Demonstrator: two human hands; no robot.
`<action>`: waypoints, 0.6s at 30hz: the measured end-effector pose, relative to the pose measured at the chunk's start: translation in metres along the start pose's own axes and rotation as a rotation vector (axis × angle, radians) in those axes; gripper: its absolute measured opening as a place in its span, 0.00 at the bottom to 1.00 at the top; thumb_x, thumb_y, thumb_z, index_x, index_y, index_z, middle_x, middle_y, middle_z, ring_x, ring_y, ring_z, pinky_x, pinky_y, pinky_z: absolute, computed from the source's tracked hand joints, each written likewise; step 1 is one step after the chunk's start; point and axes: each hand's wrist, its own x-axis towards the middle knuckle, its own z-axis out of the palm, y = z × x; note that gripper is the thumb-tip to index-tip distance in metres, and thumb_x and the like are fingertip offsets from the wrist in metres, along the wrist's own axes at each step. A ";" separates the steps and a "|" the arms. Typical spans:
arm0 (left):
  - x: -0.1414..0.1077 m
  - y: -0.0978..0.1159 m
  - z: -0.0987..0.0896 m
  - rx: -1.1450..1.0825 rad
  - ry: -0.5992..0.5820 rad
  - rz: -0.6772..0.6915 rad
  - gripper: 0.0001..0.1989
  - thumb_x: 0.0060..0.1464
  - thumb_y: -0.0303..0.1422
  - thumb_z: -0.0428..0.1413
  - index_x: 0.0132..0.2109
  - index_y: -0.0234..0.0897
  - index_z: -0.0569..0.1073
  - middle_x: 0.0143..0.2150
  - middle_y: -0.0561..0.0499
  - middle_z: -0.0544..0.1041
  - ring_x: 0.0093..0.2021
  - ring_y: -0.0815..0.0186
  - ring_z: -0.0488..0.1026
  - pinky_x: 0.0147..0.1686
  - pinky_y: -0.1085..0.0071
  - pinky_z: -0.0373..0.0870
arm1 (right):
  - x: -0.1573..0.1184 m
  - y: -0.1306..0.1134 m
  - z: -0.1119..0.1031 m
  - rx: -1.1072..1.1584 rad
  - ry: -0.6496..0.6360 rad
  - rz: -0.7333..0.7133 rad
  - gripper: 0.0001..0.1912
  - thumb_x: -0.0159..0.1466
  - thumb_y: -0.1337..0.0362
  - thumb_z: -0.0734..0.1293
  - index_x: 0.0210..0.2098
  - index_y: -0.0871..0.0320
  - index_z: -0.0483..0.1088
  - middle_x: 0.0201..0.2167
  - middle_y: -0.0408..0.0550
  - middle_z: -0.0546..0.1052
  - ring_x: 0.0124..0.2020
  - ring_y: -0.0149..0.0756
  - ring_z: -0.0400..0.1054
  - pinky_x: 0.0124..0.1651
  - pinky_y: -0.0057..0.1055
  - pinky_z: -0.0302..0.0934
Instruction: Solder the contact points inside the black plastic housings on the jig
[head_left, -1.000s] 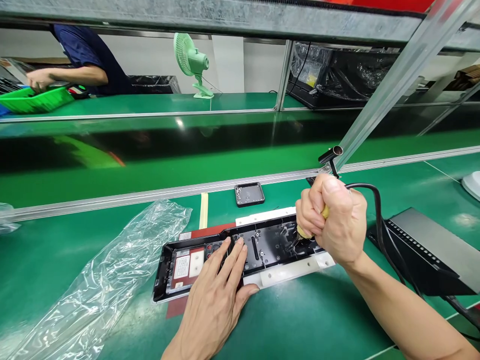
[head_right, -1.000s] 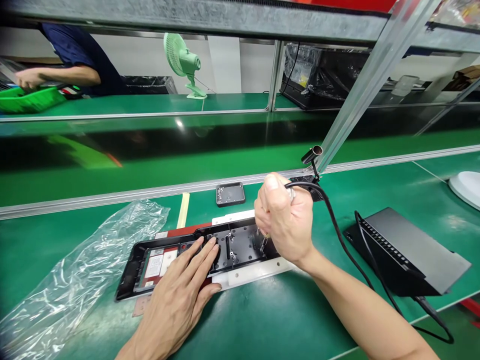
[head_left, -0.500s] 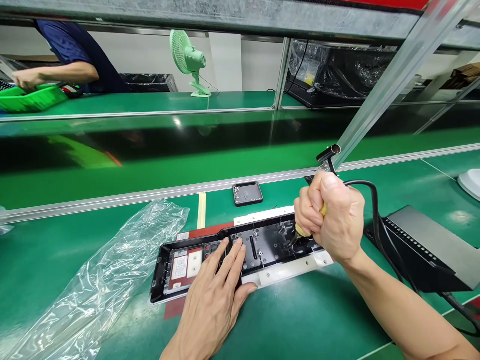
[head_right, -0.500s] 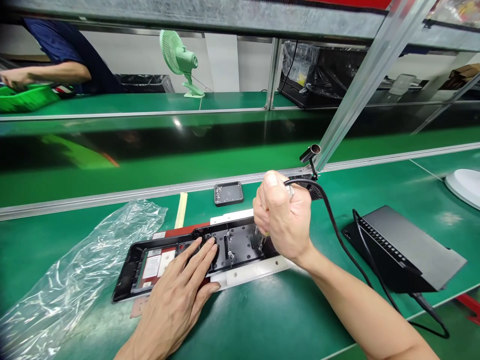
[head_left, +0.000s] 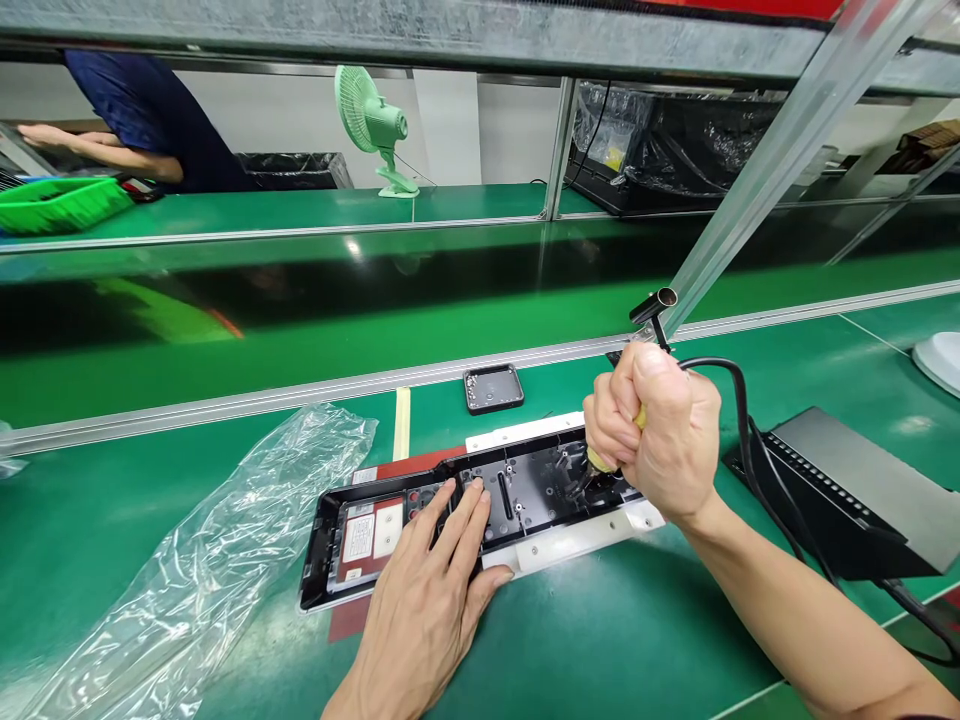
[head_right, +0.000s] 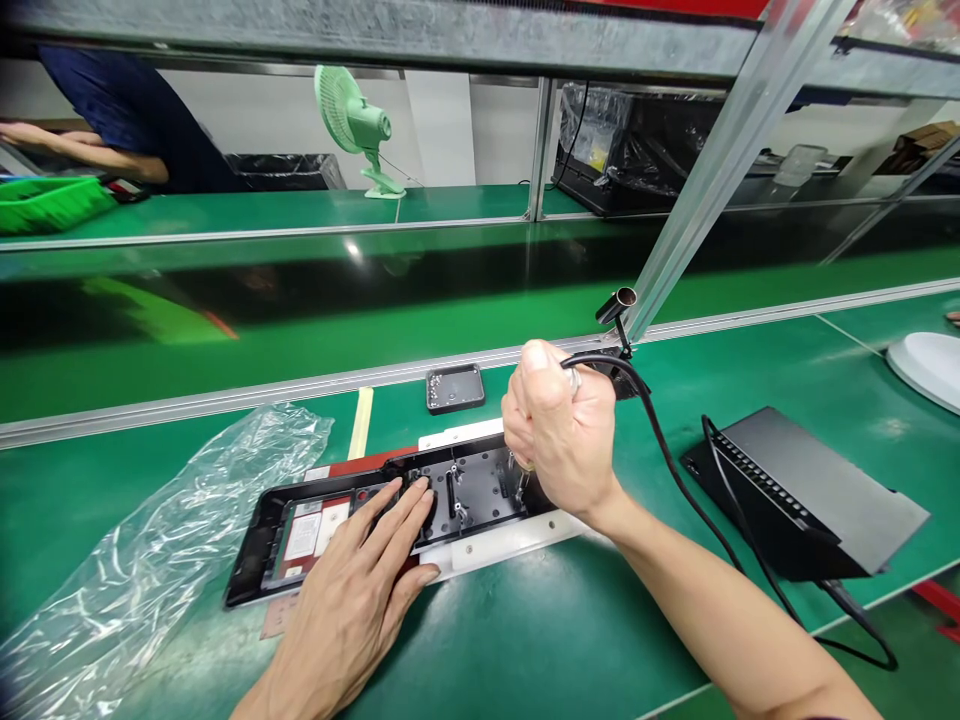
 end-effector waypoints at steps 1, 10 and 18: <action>0.000 0.000 0.000 0.005 0.001 0.005 0.30 0.69 0.42 0.53 0.72 0.34 0.61 0.70 0.47 0.69 0.69 0.46 0.64 0.59 0.50 0.71 | 0.000 0.000 0.000 -0.001 0.002 0.000 0.28 0.68 0.49 0.69 0.22 0.54 0.52 0.14 0.34 0.52 0.13 0.23 0.46 0.13 0.22 0.45; 0.001 0.000 -0.001 0.029 -0.004 0.012 0.28 0.69 0.41 0.52 0.70 0.32 0.64 0.69 0.46 0.70 0.68 0.45 0.65 0.58 0.50 0.72 | 0.000 0.001 -0.001 0.012 -0.002 -0.009 0.28 0.68 0.51 0.69 0.21 0.55 0.53 0.14 0.34 0.53 0.13 0.23 0.45 0.12 0.22 0.45; 0.001 -0.001 -0.002 0.055 -0.019 0.009 0.28 0.70 0.43 0.50 0.69 0.31 0.64 0.69 0.46 0.70 0.68 0.45 0.65 0.59 0.50 0.71 | 0.001 0.001 -0.001 0.036 -0.006 -0.009 0.28 0.67 0.50 0.71 0.21 0.55 0.53 0.13 0.34 0.53 0.13 0.22 0.45 0.11 0.21 0.45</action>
